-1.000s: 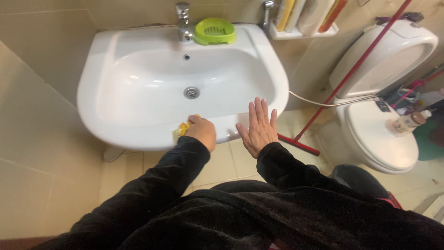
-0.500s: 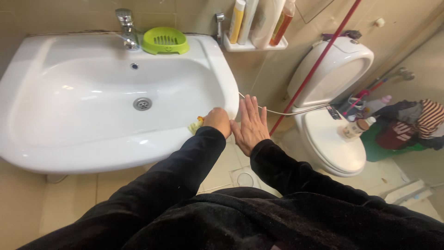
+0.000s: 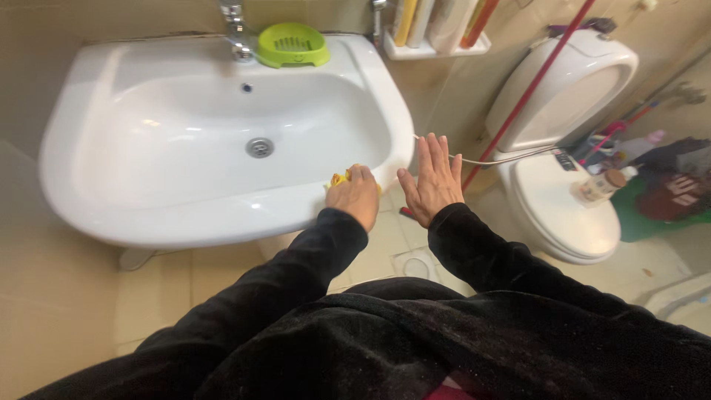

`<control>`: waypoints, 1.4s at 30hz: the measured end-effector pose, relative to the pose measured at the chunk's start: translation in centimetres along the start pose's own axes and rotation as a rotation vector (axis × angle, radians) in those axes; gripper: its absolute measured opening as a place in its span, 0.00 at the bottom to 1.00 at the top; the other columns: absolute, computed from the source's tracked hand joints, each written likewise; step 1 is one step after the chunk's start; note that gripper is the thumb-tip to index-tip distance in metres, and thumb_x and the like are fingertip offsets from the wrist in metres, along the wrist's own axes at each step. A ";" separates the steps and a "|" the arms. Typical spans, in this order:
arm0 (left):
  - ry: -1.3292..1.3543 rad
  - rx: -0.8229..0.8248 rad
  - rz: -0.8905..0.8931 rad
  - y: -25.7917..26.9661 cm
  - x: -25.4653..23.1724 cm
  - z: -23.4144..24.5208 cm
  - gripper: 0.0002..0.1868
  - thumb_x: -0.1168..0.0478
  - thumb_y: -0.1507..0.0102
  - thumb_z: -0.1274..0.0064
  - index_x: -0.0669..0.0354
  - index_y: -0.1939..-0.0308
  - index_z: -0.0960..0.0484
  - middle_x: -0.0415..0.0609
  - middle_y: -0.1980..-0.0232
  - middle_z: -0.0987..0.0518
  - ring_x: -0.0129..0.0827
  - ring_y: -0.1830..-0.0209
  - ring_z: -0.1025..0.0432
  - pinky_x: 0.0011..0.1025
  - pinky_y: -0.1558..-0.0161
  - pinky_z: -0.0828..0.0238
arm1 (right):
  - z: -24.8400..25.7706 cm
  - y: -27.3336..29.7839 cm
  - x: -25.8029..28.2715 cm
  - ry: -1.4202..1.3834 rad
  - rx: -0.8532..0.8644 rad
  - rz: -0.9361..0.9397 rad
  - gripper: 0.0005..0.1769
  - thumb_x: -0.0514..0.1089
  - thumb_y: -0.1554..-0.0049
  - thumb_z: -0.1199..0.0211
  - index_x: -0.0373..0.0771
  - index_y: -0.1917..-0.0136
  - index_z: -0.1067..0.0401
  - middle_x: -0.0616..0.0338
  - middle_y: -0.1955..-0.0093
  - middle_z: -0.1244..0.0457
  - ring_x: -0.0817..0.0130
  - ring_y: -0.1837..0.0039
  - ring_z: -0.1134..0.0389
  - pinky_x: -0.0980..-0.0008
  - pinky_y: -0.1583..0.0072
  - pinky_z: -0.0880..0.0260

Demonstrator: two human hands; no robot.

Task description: The person wipes a white bathroom sink with a yellow cloth, moving around the basin and edges. They briefly pick up a toothpaste tube from the floor, place it in the sink, and then resume wiping the sink surface.

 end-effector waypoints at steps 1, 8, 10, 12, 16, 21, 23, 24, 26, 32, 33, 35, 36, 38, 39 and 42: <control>0.005 -0.045 -0.028 1.5 0.8 1.5 0.20 0.65 0.35 0.55 0.69 0.40 0.28 0.62 0.38 0.25 0.50 0.60 0.20 0.45 0.58 0.24 | -0.4 0.1 1.1 -0.012 0.003 0.002 0.42 0.59 0.35 0.51 0.30 0.20 0.54 0.39 0.16 0.60 0.45 0.15 0.68 0.38 0.22 0.69; -0.237 0.003 -0.109 10.4 9.3 8.0 0.31 0.71 0.41 0.49 0.64 0.33 0.33 0.57 0.27 0.33 0.43 0.69 0.20 0.38 0.72 0.20 | -4.1 0.6 9.1 -0.067 0.063 0.013 0.42 0.60 0.35 0.52 0.30 0.20 0.54 0.39 0.16 0.60 0.46 0.15 0.68 0.40 0.21 0.70; -0.341 0.025 -0.107 12.4 13.0 8.7 0.35 0.72 0.42 0.47 0.61 0.29 0.36 0.55 0.25 0.36 0.38 0.69 0.21 0.34 0.75 0.19 | -5.2 0.9 11.2 -0.088 0.080 0.010 0.42 0.60 0.35 0.52 0.31 0.20 0.54 0.40 0.16 0.61 0.46 0.15 0.68 0.40 0.21 0.71; -0.369 -0.053 -0.126 14.7 16.7 10.4 0.38 0.72 0.44 0.45 0.58 0.28 0.34 0.48 0.24 0.36 0.36 0.69 0.21 0.32 0.71 0.18 | -6.2 1.2 13.3 -0.108 0.092 0.015 0.42 0.60 0.36 0.52 0.31 0.20 0.55 0.40 0.16 0.61 0.46 0.15 0.69 0.40 0.21 0.71; -0.368 -0.167 -0.158 17.6 23.9 13.5 0.39 0.68 0.42 0.41 0.49 0.27 0.32 0.38 0.22 0.36 0.33 0.66 0.21 0.31 0.66 0.18 | -8.1 1.8 17.0 -0.103 0.108 0.031 0.42 0.60 0.35 0.52 0.31 0.19 0.56 0.38 0.16 0.62 0.45 0.15 0.70 0.40 0.21 0.72; -0.394 -0.031 -0.176 17.9 30.3 14.3 0.49 0.63 0.48 0.35 0.44 0.24 0.41 0.36 0.21 0.39 0.34 0.59 0.21 0.31 0.62 0.18 | -9.4 3.4 20.2 -0.123 0.081 0.011 0.43 0.58 0.37 0.49 0.32 0.20 0.55 0.38 0.16 0.61 0.44 0.15 0.70 0.39 0.21 0.72; -0.382 0.024 -0.163 18.0 32.5 14.5 0.54 0.62 0.51 0.33 0.44 0.23 0.44 0.37 0.21 0.40 0.36 0.55 0.22 0.31 0.58 0.19 | -9.7 4.2 20.9 -0.105 0.081 0.015 0.43 0.58 0.37 0.48 0.31 0.20 0.54 0.37 0.17 0.61 0.43 0.15 0.70 0.38 0.22 0.72; -0.370 0.011 -0.165 18.1 33.4 15.1 0.55 0.62 0.52 0.32 0.45 0.23 0.45 0.38 0.21 0.40 0.37 0.52 0.22 0.32 0.56 0.19 | -9.7 4.5 21.1 -0.095 0.079 0.018 0.43 0.58 0.37 0.48 0.31 0.20 0.54 0.37 0.17 0.62 0.42 0.15 0.70 0.38 0.22 0.71; -0.355 0.015 -0.099 17.8 36.4 16.7 0.56 0.63 0.52 0.32 0.44 0.23 0.45 0.37 0.21 0.40 0.39 0.49 0.22 0.34 0.52 0.21 | -9.6 5.1 21.4 -0.073 0.080 0.019 0.43 0.59 0.37 0.47 0.31 0.20 0.54 0.37 0.17 0.61 0.42 0.15 0.69 0.37 0.22 0.71; -0.411 0.139 0.117 16.1 40.4 17.8 0.47 0.65 0.45 0.35 0.46 0.25 0.41 0.37 0.20 0.40 0.43 0.45 0.24 0.41 0.44 0.24 | -9.2 6.4 21.0 -0.047 0.087 0.003 0.42 0.58 0.37 0.47 0.32 0.20 0.53 0.37 0.17 0.60 0.41 0.15 0.68 0.36 0.22 0.69; -0.413 0.145 0.135 15.7 39.8 17.3 0.46 0.65 0.45 0.35 0.47 0.26 0.40 0.38 0.20 0.40 0.45 0.45 0.24 0.42 0.44 0.24 | -9.0 6.3 20.6 -0.045 0.080 0.005 0.42 0.59 0.38 0.47 0.32 0.21 0.53 0.37 0.17 0.60 0.41 0.16 0.68 0.36 0.23 0.68; -0.374 0.140 0.139 15.6 37.9 16.5 0.44 0.66 0.46 0.36 0.50 0.28 0.39 0.42 0.22 0.39 0.49 0.43 0.25 0.44 0.43 0.25 | -8.8 6.2 19.8 -0.047 0.082 0.008 0.42 0.58 0.38 0.47 0.32 0.20 0.53 0.37 0.17 0.60 0.41 0.16 0.68 0.36 0.23 0.69; -0.331 0.128 0.124 15.8 36.4 16.0 0.44 0.66 0.47 0.36 0.52 0.29 0.38 0.44 0.24 0.37 0.52 0.41 0.27 0.45 0.43 0.25 | -8.8 6.2 19.3 -0.049 0.084 0.011 0.42 0.58 0.38 0.47 0.33 0.20 0.53 0.37 0.18 0.60 0.41 0.16 0.68 0.36 0.23 0.69; -0.281 0.094 0.090 16.1 32.9 15.0 0.45 0.67 0.50 0.36 0.58 0.30 0.38 0.50 0.27 0.37 0.53 0.41 0.27 0.48 0.39 0.29 | -8.6 5.9 18.2 -0.059 0.080 0.012 0.42 0.58 0.38 0.47 0.33 0.20 0.53 0.37 0.17 0.61 0.42 0.16 0.69 0.36 0.23 0.69; -0.271 0.072 0.067 15.8 30.6 14.3 0.46 0.67 0.51 0.36 0.61 0.31 0.39 0.53 0.27 0.37 0.53 0.43 0.25 0.51 0.36 0.32 | -8.4 5.6 17.4 -0.061 0.078 0.014 0.42 0.58 0.38 0.47 0.33 0.20 0.54 0.37 0.17 0.61 0.42 0.16 0.69 0.36 0.23 0.69; -0.259 0.252 0.227 14.6 25.5 10.5 0.38 0.72 0.40 0.47 0.70 0.27 0.45 0.61 0.21 0.45 0.49 0.53 0.20 0.40 0.49 0.20 | -7.8 4.6 14.5 -0.036 0.075 0.017 0.43 0.59 0.38 0.47 0.32 0.20 0.55 0.36 0.17 0.61 0.41 0.16 0.69 0.37 0.23 0.69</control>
Point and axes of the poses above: each hand's wrist, its own y-axis away from the middle knuckle, its own z-axis out of the back of the hand, x = y × z, the point moved 10 cm from there along -y, towards the middle knuckle
